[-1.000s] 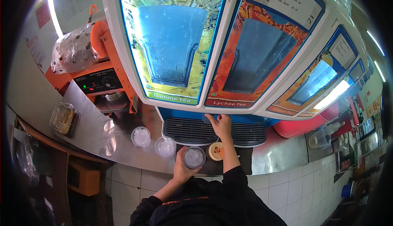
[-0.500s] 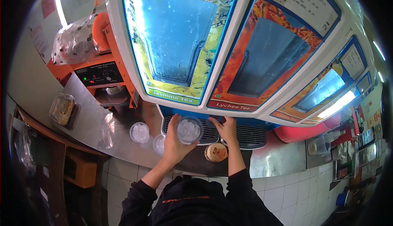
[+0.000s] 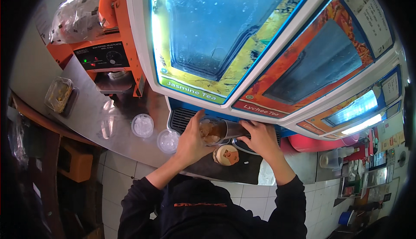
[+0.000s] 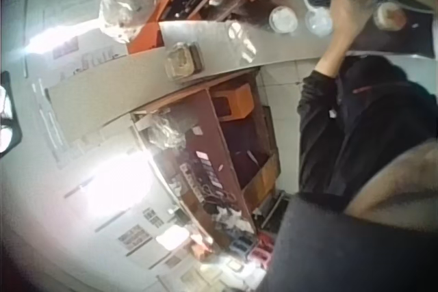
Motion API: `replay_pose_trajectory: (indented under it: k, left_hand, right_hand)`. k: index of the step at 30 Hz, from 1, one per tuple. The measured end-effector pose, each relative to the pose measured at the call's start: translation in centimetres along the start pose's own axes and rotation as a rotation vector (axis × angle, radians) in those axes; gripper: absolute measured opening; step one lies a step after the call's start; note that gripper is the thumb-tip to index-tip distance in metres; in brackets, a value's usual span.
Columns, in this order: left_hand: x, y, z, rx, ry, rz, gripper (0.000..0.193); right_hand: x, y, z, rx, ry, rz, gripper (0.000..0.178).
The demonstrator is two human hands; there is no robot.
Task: The person prepares iced drinks by scooping ice into plastic cups from a bucket, filling the cups with beverages from a dispenser, and then sealing the lids on the cups using a heat-sealing machine.
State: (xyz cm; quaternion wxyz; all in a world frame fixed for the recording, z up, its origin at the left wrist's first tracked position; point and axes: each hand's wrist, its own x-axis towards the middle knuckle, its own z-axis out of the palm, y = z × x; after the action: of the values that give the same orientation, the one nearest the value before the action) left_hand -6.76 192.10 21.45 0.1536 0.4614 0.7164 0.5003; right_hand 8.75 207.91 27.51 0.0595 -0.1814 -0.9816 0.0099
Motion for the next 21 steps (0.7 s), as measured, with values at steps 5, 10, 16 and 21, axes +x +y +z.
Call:
replay_pose_trajectory:
  k: [5, 10, 16, 21]
  left_hand:
    - [0.0, -0.7, -0.1, -0.023, -0.006, -0.004, 0.105]
    - [0.1, -1.2, -0.8, -0.083, -0.066, -0.032, 0.106]
    - [0.2, -2.3, -2.0, -0.065, -0.067, 0.002, 0.106]
    - [0.6, -2.5, -3.0, -0.127, -0.020, 0.066, 0.102]
  right_hand:
    - [0.5, -1.2, -1.1, -0.147, -0.017, -0.009, 0.045]
    - [0.7, -2.7, -0.7, -0.258, 0.015, 0.000, 0.044]
    - [0.6, -5.2, -0.3, -0.341, 0.213, 0.011, 0.044]
    - [0.2, -3.8, 3.7, 0.080, 0.237, 0.167, 0.042]
